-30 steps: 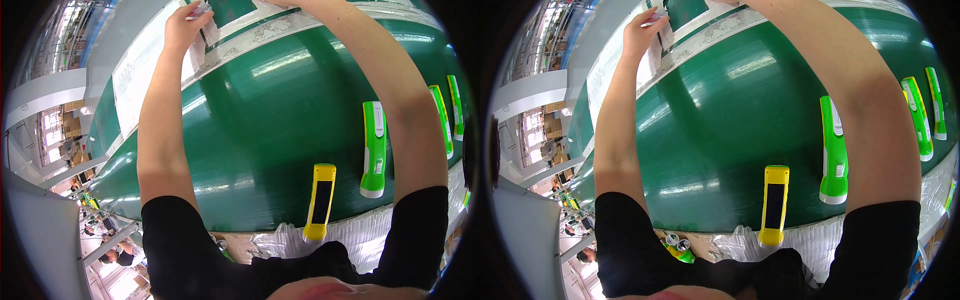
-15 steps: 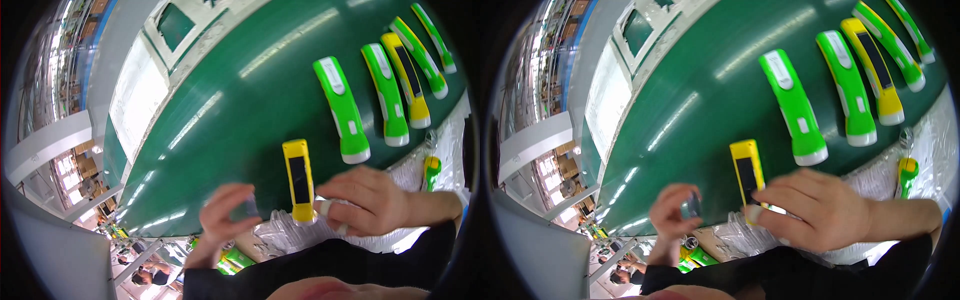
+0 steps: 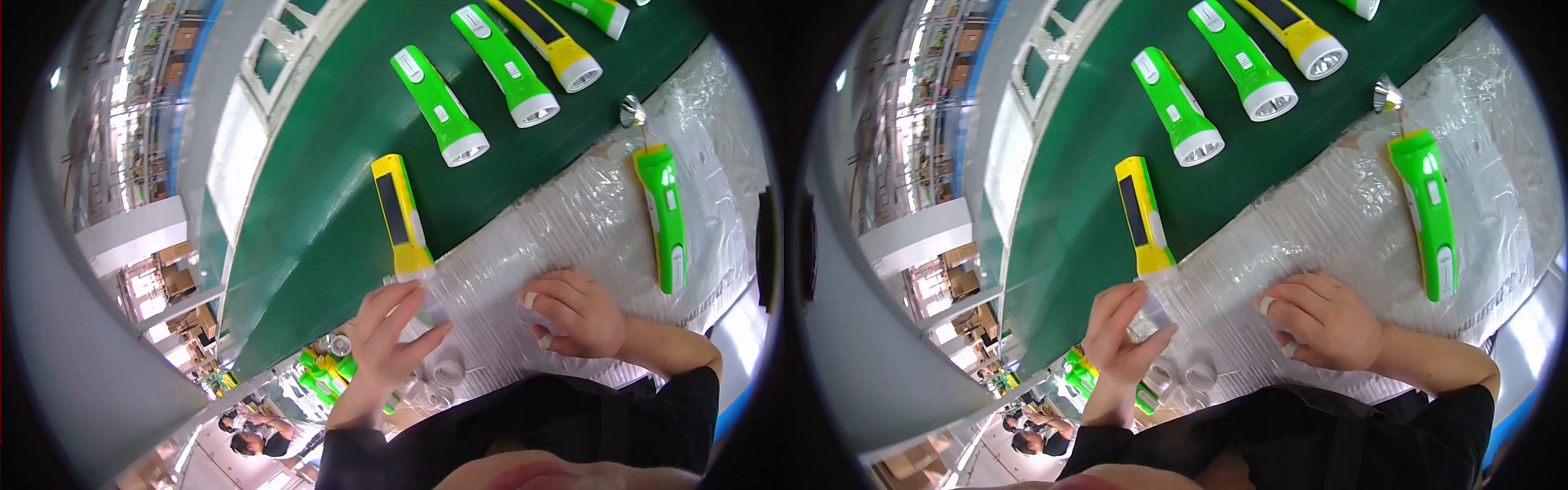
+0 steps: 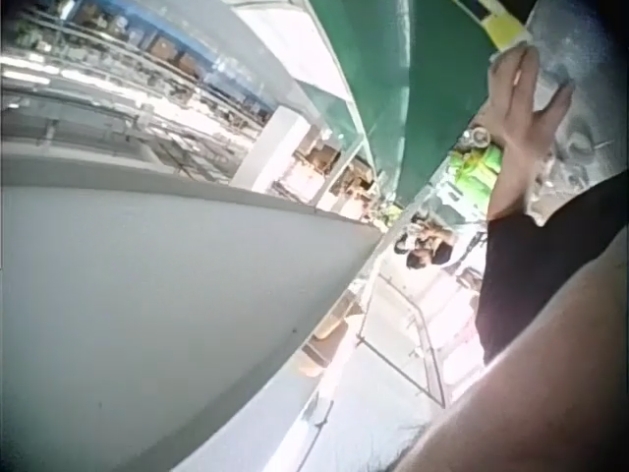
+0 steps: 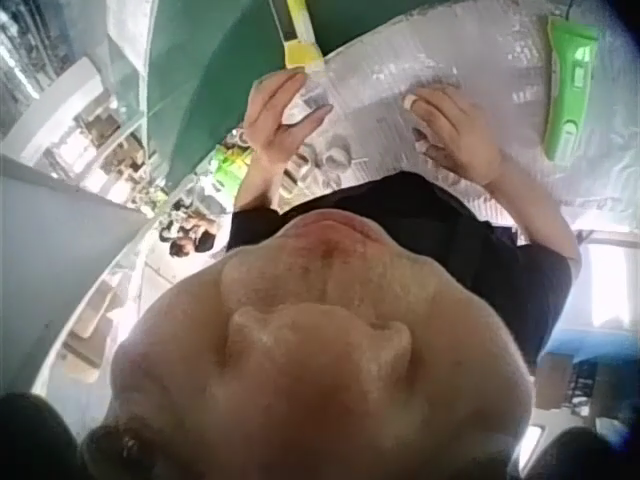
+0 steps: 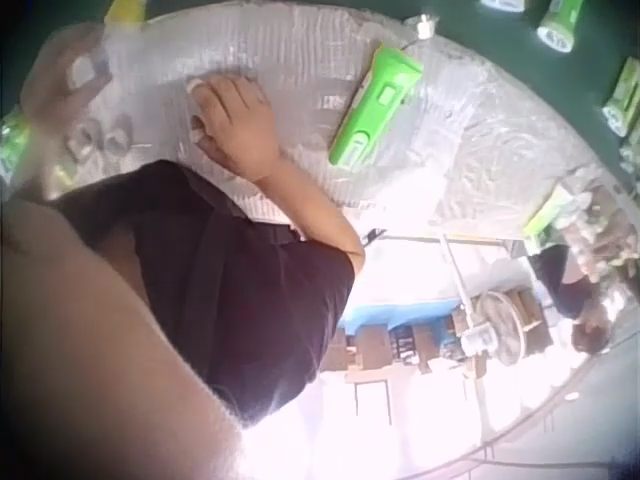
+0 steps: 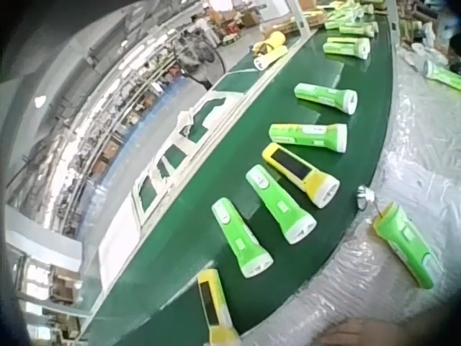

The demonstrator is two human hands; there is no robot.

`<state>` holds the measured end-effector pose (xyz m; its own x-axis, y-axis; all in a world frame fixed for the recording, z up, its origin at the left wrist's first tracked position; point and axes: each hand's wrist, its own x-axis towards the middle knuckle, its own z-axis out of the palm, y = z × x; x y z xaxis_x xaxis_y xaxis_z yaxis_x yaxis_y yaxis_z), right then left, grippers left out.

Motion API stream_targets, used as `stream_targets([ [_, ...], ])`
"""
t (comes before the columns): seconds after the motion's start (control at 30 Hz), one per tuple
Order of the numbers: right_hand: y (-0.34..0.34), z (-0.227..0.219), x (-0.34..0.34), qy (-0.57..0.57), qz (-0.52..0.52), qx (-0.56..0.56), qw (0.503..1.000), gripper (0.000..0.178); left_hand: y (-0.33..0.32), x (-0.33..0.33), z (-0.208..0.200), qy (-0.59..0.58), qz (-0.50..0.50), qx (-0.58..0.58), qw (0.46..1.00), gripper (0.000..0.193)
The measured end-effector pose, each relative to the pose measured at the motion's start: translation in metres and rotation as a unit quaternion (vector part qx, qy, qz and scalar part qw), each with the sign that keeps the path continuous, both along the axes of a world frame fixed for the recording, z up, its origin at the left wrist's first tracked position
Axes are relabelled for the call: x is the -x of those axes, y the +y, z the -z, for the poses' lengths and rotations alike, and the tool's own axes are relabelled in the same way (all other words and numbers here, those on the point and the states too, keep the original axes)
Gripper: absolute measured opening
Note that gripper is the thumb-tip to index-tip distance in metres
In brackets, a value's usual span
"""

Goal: Assembling the head components of various flashlights at a factory workstation.

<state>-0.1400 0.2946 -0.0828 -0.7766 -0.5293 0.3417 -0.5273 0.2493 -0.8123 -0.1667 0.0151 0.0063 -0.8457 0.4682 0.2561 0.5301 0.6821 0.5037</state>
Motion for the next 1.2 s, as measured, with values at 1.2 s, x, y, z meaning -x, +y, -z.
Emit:
stream_targets([
  [1.2, 0.131, -0.021, 0.086, -0.108, 0.271, -0.283, 0.914, 0.064, 0.108, -0.154, 0.115, 0.132, -0.185, -0.186, 0.956, 0.039],
])
